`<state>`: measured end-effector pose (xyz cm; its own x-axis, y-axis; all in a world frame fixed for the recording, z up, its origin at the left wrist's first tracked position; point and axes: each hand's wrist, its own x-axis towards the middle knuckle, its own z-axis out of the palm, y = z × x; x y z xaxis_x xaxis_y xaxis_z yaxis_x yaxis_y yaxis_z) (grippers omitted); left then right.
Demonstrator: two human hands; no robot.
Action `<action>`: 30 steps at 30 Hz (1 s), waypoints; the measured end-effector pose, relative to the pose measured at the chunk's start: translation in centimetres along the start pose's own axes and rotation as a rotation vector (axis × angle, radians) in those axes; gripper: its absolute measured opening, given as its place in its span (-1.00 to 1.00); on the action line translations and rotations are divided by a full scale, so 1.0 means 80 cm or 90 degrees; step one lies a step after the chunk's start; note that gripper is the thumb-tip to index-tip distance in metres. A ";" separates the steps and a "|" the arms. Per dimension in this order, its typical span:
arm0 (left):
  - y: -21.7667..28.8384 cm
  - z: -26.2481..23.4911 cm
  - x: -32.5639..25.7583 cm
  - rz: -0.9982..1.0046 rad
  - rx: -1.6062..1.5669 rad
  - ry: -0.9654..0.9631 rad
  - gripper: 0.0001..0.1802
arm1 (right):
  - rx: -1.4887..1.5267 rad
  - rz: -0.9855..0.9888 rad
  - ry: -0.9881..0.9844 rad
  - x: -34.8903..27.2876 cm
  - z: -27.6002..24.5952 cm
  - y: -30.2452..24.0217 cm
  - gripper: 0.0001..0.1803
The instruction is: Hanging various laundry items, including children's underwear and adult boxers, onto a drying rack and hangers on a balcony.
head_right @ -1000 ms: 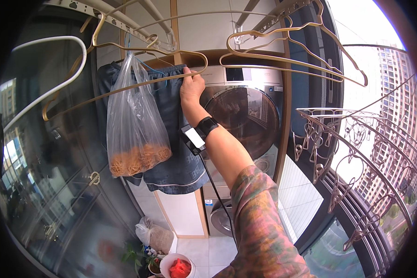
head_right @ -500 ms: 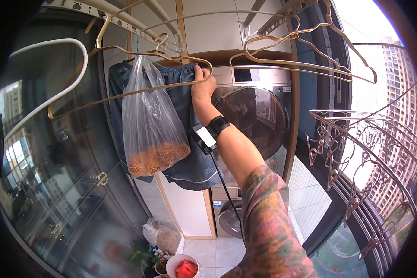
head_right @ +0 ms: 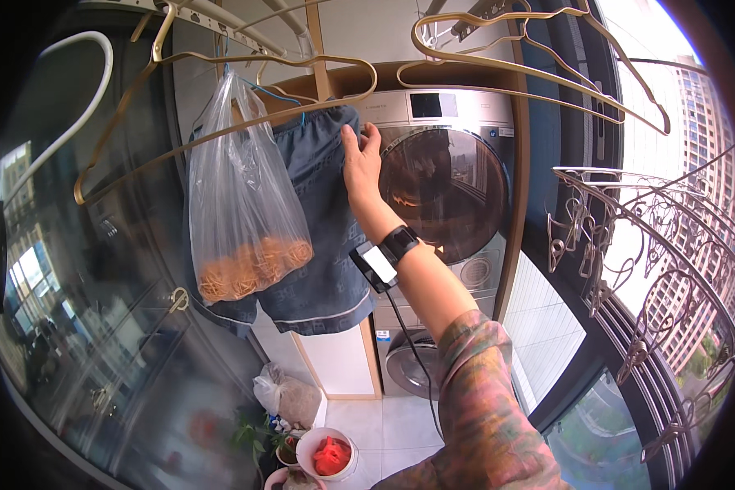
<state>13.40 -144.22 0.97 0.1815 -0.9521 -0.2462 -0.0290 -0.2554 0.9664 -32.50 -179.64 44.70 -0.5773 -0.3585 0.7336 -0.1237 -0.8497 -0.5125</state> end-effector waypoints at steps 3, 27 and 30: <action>-0.001 -0.002 0.001 -0.007 -0.012 -0.012 -0.66 | -0.111 -0.078 0.002 -0.104 -0.059 0.034 -0.38; -0.046 0.026 0.061 -0.057 0.261 -0.555 -0.66 | -0.285 0.872 -0.303 -0.696 -0.360 -0.166 -0.69; -0.066 0.043 0.049 -0.051 0.324 -0.624 -0.67 | -0.312 0.878 -0.305 -0.781 -0.398 -0.196 -0.68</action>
<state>10.92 -147.18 -5.37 -0.6492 -0.5936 -0.4757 -0.4932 -0.1477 0.8573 -20.18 -131.59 -7.35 -0.1695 -0.9018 -0.3974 -0.0294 0.4077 -0.9126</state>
